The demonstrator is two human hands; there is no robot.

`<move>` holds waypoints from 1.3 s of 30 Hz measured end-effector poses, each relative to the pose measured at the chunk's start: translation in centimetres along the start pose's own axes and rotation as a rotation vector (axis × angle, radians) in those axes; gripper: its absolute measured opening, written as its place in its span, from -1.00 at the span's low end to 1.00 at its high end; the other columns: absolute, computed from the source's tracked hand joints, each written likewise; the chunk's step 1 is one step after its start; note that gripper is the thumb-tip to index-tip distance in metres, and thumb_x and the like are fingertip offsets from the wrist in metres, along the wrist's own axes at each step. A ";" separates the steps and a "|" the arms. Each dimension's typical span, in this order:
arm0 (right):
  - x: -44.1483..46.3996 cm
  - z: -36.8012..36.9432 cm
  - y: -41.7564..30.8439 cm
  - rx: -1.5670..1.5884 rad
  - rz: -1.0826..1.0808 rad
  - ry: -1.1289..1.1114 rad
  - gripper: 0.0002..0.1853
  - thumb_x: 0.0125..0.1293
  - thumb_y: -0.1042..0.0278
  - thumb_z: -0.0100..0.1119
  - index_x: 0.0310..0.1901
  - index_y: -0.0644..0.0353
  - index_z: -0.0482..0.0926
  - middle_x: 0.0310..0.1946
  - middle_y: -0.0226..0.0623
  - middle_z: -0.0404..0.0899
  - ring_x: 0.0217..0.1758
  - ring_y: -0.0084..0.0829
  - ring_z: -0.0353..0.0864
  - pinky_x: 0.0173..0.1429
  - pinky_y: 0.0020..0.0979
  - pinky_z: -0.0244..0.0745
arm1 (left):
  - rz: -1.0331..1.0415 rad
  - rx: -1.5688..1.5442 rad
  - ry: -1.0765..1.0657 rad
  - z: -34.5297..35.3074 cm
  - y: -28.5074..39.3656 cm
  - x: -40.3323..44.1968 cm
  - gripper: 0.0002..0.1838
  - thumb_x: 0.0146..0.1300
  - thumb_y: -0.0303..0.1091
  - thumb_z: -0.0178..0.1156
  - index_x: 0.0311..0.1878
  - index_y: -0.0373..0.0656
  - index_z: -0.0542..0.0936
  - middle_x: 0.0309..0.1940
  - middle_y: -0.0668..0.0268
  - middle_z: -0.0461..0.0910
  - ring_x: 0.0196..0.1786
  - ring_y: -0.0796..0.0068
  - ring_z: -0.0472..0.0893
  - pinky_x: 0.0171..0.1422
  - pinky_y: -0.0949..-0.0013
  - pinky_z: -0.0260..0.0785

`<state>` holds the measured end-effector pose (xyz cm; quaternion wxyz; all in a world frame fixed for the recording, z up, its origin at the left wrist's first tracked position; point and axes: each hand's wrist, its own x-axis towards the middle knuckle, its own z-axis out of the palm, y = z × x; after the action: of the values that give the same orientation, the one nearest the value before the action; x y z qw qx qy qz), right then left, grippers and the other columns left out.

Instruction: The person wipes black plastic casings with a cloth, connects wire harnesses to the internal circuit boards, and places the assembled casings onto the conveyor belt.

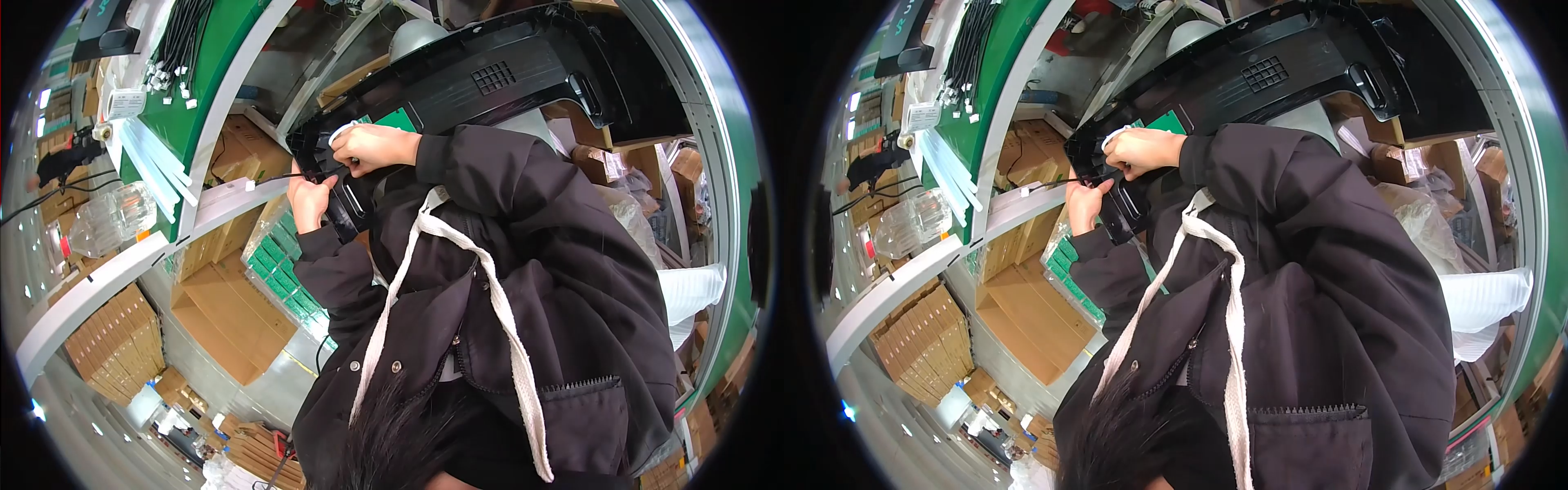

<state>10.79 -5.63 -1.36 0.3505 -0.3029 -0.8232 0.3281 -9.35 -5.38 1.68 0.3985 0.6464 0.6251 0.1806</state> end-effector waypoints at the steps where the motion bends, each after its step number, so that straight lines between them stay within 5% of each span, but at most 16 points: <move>1: 0.0 0.0 -0.1 -0.001 -0.003 0.002 -0.78 -0.23 0.44 0.31 -0.60 0.23 0.40 -0.50 -0.31 0.38 -0.30 -0.23 0.46 -0.20 -0.27 0.38 | -0.002 -0.022 -0.008 0.0 -0.3 0.2 -0.28 -0.23 -0.55 0.42 0.12 -0.22 0.37 -0.24 0.19 0.65 -0.19 0.38 0.64 -0.09 0.39 0.43; 15: -0.2 -0.5 -0.3 -0.073 -0.056 0.096 -0.78 -0.25 0.43 0.31 -0.61 0.23 0.41 -0.52 -0.29 0.40 -0.30 -0.24 0.49 -0.22 -0.27 0.39 | -0.048 -0.055 -0.002 0.0 1.1 0.2 -0.39 -0.18 -0.56 0.37 0.04 -0.22 0.41 -0.23 0.19 0.63 -0.19 0.38 0.63 -0.11 0.38 0.43; 20: -0.3 -0.3 -0.2 -0.167 -0.130 0.137 -0.83 -0.17 0.40 0.24 -0.60 0.21 0.42 -0.51 -0.28 0.42 -0.29 -0.23 0.50 -0.22 -0.27 0.41 | 0.069 0.086 0.052 0.0 -1.0 0.6 -0.32 -0.19 -0.44 0.38 0.12 -0.16 0.41 -0.18 0.07 0.60 -0.14 0.08 0.61 -0.06 0.25 0.42; 23: -1.6 -3.0 -1.7 -0.145 -0.121 0.233 -0.86 -0.01 0.32 0.24 -0.40 0.13 0.54 -0.40 -0.32 0.47 -0.30 -0.27 0.51 -0.20 -0.27 0.42 | 0.123 -0.067 0.043 0.4 -2.4 0.7 -0.29 -0.11 -0.46 0.32 0.22 -0.18 0.35 -0.10 0.04 0.58 -0.09 0.16 0.59 0.00 0.28 0.40; 25: -3.2 -8.4 -4.0 -0.363 0.017 0.252 -0.79 0.00 0.31 0.28 -0.27 0.02 0.55 -0.27 -0.46 0.49 -0.16 -0.41 0.48 -0.11 -0.40 0.35 | 0.161 -0.265 0.008 0.9 -2.7 0.4 -0.31 -0.02 -0.51 0.26 0.26 -0.27 0.29 -0.01 0.09 0.56 0.00 0.27 0.56 0.13 0.35 0.34; 26: -4.5 -11.5 -4.8 -0.528 0.054 0.323 -0.69 -0.03 0.31 0.30 -0.18 -0.02 0.53 -0.20 -0.51 0.49 -0.08 -0.43 0.46 -0.03 -0.37 0.31 | 0.277 -0.005 0.033 0.4 -1.3 -0.4 -0.36 0.01 -0.52 0.24 0.23 -0.30 0.31 0.04 0.15 0.54 0.04 0.33 0.54 0.20 0.39 0.29; 29: -9.4 -19.5 -7.6 -0.941 0.411 0.324 -0.52 -0.16 0.29 0.38 -0.09 0.04 0.49 -0.04 -0.33 0.41 0.13 -0.34 0.38 0.28 -0.21 0.17 | 0.209 -0.227 0.053 1.2 -2.6 0.4 -0.41 -0.01 -0.59 0.25 0.17 -0.31 0.36 0.00 0.17 0.53 0.01 0.38 0.52 0.18 0.37 0.30; 32: -14.4 -23.7 -7.0 -0.945 0.833 -0.082 -0.73 -0.10 0.21 0.33 -0.33 0.09 0.56 -0.30 -0.28 0.56 -0.12 -0.29 0.57 0.08 -0.19 0.38 | 0.200 -0.483 0.075 2.2 -3.4 2.0 -0.44 0.00 -0.65 0.22 0.15 -0.32 0.37 -0.06 0.17 0.53 -0.02 0.38 0.53 0.15 0.34 0.31; 35: -18.4 -24.1 -5.9 -0.937 0.517 -0.074 -0.80 0.04 0.22 0.18 -0.47 0.19 0.50 -0.65 -0.19 0.47 -0.58 -0.12 0.55 -0.47 -0.20 0.48 | 0.332 -0.203 0.092 0.7 0.3 2.3 -0.58 0.02 -0.61 0.21 0.02 -0.32 0.45 -0.18 0.21 0.59 -0.14 0.42 0.57 0.02 0.36 0.38; 37: -19.7 -25.1 -8.5 -0.944 0.527 -0.094 -0.82 0.05 0.25 0.15 -0.48 0.18 0.46 -0.58 -0.20 0.48 -0.53 -0.14 0.57 -0.41 -0.20 0.49 | 0.427 -0.101 0.137 -0.7 4.7 1.2 -0.56 -0.01 -0.58 0.25 0.01 -0.32 0.45 -0.21 0.19 0.60 -0.18 0.38 0.59 -0.02 0.34 0.40; 39: -20.3 -27.0 -12.3 -0.943 0.583 -0.039 -0.84 0.02 0.29 0.16 -0.46 0.16 0.43 -0.52 -0.22 0.48 -0.48 -0.16 0.57 -0.41 -0.23 0.48 | 0.419 -0.393 0.018 -1.4 5.8 0.6 -0.29 -0.03 -0.53 0.32 0.24 -0.32 0.26 0.08 0.11 0.44 0.09 0.32 0.47 0.17 0.33 0.29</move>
<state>40.04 -18.90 14.78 0.0563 -0.6361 -0.7695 0.0130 -6.44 -3.79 6.64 0.4644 0.6704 0.4343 0.3825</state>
